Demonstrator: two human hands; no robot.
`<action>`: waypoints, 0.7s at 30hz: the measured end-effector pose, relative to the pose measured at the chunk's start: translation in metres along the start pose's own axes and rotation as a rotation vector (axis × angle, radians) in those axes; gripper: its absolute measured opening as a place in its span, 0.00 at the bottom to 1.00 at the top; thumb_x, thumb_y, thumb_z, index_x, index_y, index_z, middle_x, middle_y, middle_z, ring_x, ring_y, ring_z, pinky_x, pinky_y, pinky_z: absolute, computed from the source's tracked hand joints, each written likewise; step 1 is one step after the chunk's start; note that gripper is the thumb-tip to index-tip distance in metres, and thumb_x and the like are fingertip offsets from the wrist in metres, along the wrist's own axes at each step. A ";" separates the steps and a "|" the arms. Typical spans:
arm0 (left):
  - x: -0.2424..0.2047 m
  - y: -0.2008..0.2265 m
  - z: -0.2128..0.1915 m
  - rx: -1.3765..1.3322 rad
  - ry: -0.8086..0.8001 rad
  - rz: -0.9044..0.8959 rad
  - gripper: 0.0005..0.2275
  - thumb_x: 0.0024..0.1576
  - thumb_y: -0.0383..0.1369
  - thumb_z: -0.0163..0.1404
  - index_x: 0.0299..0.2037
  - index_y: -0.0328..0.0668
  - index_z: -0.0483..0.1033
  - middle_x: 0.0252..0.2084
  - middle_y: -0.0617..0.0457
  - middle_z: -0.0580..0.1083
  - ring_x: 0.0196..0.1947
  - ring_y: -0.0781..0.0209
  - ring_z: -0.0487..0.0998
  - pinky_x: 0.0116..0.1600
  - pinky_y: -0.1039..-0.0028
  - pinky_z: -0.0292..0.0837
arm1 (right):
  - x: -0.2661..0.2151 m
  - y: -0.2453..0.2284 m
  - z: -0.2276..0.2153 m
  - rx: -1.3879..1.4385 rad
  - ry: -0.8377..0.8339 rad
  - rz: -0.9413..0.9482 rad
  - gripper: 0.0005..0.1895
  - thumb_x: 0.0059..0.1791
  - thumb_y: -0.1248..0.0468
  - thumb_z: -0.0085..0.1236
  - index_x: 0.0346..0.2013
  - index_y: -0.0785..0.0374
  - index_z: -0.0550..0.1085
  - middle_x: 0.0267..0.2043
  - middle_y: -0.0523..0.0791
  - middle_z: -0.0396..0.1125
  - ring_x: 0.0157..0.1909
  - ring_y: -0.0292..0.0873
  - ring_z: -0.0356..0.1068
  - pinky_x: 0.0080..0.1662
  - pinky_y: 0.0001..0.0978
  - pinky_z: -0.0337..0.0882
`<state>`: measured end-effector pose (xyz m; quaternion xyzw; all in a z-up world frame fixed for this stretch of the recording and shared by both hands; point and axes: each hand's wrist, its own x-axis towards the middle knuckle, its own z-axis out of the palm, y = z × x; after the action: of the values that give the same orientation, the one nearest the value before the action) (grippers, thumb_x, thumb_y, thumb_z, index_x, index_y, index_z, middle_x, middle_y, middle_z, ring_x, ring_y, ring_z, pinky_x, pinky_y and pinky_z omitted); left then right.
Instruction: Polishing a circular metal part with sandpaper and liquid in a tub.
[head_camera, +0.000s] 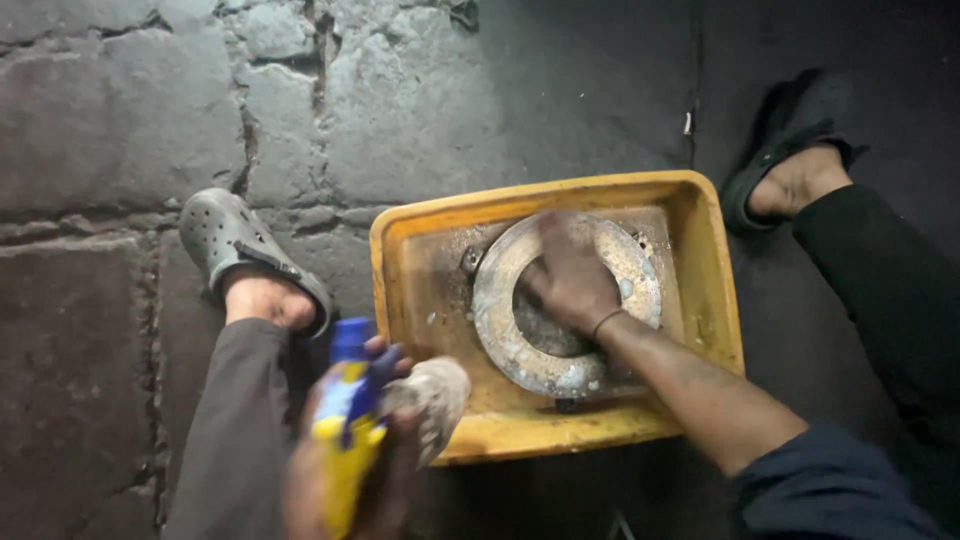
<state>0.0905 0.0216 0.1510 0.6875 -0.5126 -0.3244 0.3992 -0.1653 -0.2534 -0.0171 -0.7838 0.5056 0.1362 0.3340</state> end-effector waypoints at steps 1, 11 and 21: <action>0.009 0.017 0.008 0.062 -0.027 0.029 0.20 0.60 0.43 0.53 0.59 0.41 0.70 0.44 0.47 0.78 0.45 0.48 0.81 0.52 0.63 0.74 | 0.003 0.009 0.008 -0.087 0.268 0.060 0.44 0.52 0.45 0.42 0.78 0.60 0.45 0.81 0.49 0.38 0.78 0.53 0.40 0.75 0.54 0.36; 0.114 0.057 0.043 0.343 -0.260 -0.281 0.21 0.52 0.48 0.56 0.54 0.52 0.77 0.49 0.44 0.77 0.46 0.39 0.80 0.45 0.57 0.76 | 0.004 0.027 -0.004 0.191 0.152 0.034 0.45 0.54 0.42 0.33 0.81 0.59 0.38 0.83 0.48 0.29 0.68 0.49 0.56 0.76 0.48 0.35; 0.118 0.033 0.040 0.257 -0.160 -0.113 0.17 0.52 0.39 0.60 0.48 0.41 0.79 0.47 0.44 0.79 0.43 0.45 0.82 0.46 0.64 0.76 | 0.008 0.034 0.037 0.049 0.200 -0.054 0.41 0.56 0.42 0.30 0.81 0.52 0.41 0.85 0.42 0.32 0.82 0.43 0.37 0.81 0.50 0.38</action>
<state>0.0726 -0.1057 0.1570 0.7325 -0.5407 -0.3318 0.2468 -0.1872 -0.2436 -0.0623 -0.7985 0.5182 0.0358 0.3043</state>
